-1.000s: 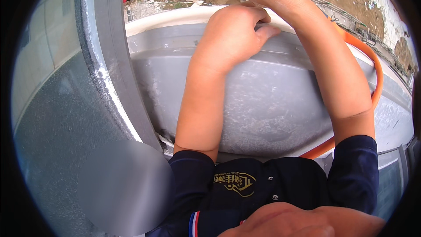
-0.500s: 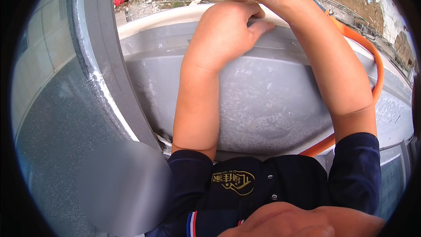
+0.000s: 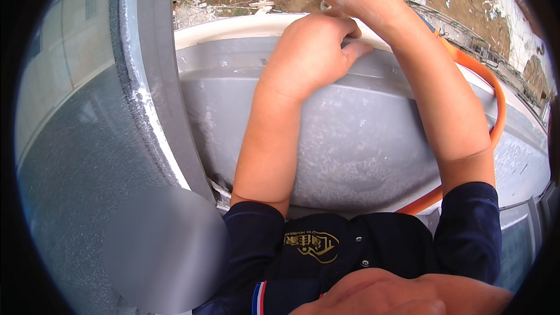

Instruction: The person uses pliers to manipulate a small metal component on the edge of a window frame. They repeatedly grip and adjust the component while working on the exterior of a building.

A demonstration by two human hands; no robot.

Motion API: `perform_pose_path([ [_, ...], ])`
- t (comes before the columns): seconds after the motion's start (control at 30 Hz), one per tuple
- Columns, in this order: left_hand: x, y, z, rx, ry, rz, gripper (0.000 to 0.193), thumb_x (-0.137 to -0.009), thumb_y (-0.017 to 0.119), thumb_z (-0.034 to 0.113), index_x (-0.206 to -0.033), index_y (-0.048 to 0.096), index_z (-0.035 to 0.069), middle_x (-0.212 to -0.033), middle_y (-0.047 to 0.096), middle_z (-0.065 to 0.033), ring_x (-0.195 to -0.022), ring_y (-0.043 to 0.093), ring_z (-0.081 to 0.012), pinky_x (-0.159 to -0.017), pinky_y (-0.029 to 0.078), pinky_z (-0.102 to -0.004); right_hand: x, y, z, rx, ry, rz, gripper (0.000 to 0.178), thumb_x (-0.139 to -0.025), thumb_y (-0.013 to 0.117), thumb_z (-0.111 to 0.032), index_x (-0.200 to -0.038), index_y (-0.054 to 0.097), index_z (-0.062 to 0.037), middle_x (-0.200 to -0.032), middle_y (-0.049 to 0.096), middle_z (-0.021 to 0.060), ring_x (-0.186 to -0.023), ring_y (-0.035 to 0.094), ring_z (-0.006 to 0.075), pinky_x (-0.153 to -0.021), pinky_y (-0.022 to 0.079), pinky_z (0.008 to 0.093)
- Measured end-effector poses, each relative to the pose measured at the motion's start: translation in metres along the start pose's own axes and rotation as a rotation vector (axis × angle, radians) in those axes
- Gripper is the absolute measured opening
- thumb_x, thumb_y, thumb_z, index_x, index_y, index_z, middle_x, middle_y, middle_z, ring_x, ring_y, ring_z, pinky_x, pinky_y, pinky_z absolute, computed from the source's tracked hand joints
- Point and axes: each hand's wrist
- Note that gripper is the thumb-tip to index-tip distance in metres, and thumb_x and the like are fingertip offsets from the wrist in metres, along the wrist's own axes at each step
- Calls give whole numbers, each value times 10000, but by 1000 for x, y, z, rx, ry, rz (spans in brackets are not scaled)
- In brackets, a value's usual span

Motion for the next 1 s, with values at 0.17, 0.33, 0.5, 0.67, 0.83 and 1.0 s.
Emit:
perform_pose_path([
  [0.17,0,0,1,-2,3,13,242,-788,756,208,-904,698,4,-888,705,-164,-809,668,-342,-741,518,-410,0,0,0,64,38,-7,231,-715,661,-104,-932,633,-30,-875,637,272,-863,609,475,-743,488,514],
  [0.33,-1,1,2,20,11,39,237,-768,744,242,-791,700,10,-858,679,-174,-799,641,-378,-727,499,-465,0,-4,-3,29,63,-34,218,-704,629,-75,-917,616,-26,-878,639,272,-868,607,481,-750,488,520],
  [0.5,0,2,1,39,10,38,236,-770,742,239,-809,700,10,-864,680,-174,-811,641,-378,-735,498,-462,-1,-5,-6,64,127,-77,197,-718,628,-87,-906,608,-30,-860,644,261,-862,612,476,-751,489,519],
  [0.67,3,-1,-2,-27,4,6,276,-802,763,191,-992,702,1,-927,723,-169,-857,695,-323,-768,533,-384,1,1,-5,62,120,-66,212,-730,639,-114,-924,612,-33,-861,652,254,-856,624,464,-740,490,521],
  [0.83,-1,2,0,46,-18,-12,234,-795,741,217,-918,713,19,-895,704,-174,-845,664,-378,-770,521,-437,1,-1,5,99,43,-93,274,-627,669,-153,-881,655,-52,-807,688,195,-792,672,410,-718,536,494],
  [1.0,1,3,8,90,-103,-42,284,-826,761,161,-1030,687,-21,-979,722,-190,-936,705,-320,-825,531,-388,6,-4,5,-3,80,-105,215,-655,654,-90,-849,580,-37,-816,646,217,-831,624,445,-725,489,511],
])
Point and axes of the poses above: each hand's wrist, its own x-axis away from the middle knuckle, its own y-axis out of the palm, z = x × y
